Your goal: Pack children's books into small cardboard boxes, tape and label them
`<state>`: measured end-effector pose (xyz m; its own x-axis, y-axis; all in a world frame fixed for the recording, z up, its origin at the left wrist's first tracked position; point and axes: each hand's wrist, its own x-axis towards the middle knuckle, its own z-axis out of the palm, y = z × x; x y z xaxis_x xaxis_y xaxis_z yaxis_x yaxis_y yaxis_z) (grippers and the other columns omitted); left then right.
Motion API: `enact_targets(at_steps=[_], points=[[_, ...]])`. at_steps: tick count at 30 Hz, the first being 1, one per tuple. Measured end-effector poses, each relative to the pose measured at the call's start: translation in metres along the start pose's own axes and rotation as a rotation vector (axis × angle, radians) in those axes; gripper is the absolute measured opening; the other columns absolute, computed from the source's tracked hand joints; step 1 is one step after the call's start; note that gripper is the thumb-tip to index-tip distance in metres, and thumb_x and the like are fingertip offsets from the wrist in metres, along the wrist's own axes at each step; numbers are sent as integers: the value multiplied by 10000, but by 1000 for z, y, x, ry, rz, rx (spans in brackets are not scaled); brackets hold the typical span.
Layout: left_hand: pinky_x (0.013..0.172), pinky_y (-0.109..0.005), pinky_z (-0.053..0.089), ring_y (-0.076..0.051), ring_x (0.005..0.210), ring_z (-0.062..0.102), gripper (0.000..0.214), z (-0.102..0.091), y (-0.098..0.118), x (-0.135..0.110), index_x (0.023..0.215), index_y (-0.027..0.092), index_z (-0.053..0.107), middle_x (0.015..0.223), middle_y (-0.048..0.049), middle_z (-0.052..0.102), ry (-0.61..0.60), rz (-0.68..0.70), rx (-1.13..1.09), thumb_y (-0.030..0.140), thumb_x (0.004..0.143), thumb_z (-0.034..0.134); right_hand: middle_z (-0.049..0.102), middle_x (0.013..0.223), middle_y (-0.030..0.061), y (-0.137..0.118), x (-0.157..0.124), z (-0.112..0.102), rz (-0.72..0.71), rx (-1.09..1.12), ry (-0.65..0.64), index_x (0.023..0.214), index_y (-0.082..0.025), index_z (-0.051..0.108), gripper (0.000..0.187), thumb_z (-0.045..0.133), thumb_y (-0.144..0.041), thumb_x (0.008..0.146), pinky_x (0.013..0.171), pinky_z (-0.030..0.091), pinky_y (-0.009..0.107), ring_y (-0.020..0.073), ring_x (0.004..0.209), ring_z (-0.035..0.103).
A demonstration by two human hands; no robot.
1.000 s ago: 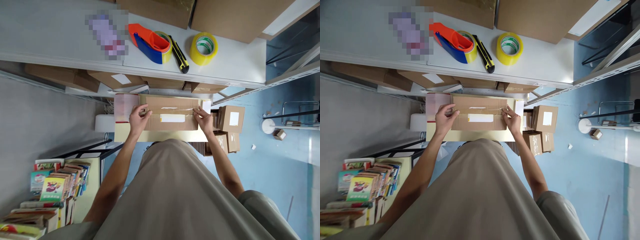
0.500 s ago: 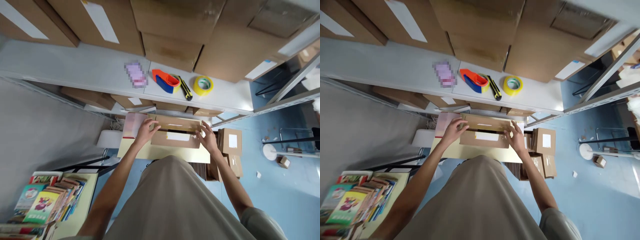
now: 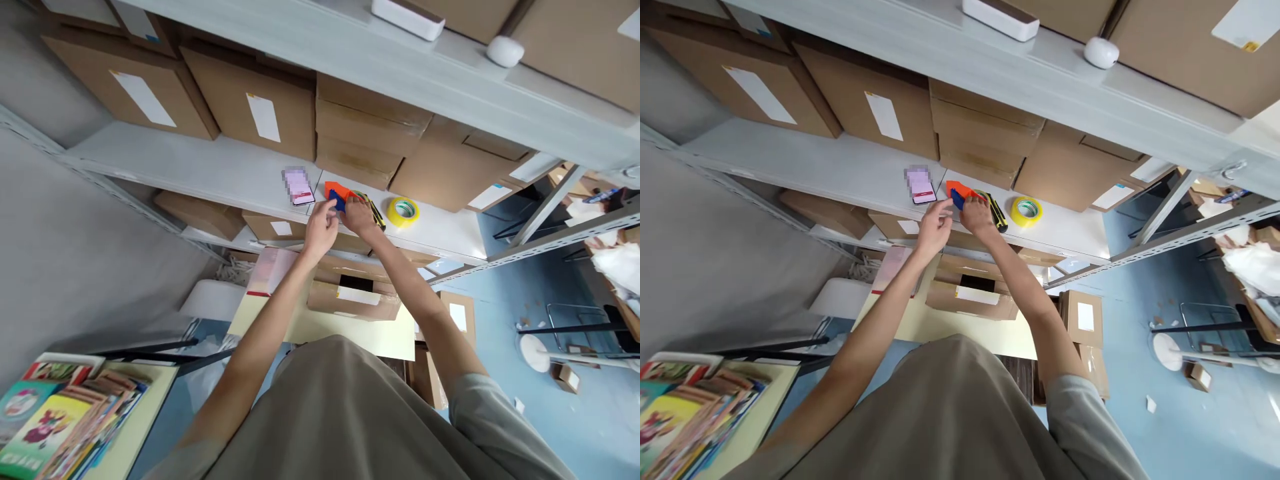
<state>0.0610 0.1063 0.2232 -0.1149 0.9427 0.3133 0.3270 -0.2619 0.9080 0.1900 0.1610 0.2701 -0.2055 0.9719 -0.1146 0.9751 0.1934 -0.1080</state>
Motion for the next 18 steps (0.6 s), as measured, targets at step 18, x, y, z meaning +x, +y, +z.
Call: enact_targets(at_steps=[18], points=[[973,-389,681,-228,1017,807,197,-60,21,-133,1158,250,785,1093,-60,826,14,-29,-291,419,1055,776,794,1233,96,-4,-151,47,-76,1185,86,1294,-263,614,716,698,-895,967,1070,653,446,276,1119,751]])
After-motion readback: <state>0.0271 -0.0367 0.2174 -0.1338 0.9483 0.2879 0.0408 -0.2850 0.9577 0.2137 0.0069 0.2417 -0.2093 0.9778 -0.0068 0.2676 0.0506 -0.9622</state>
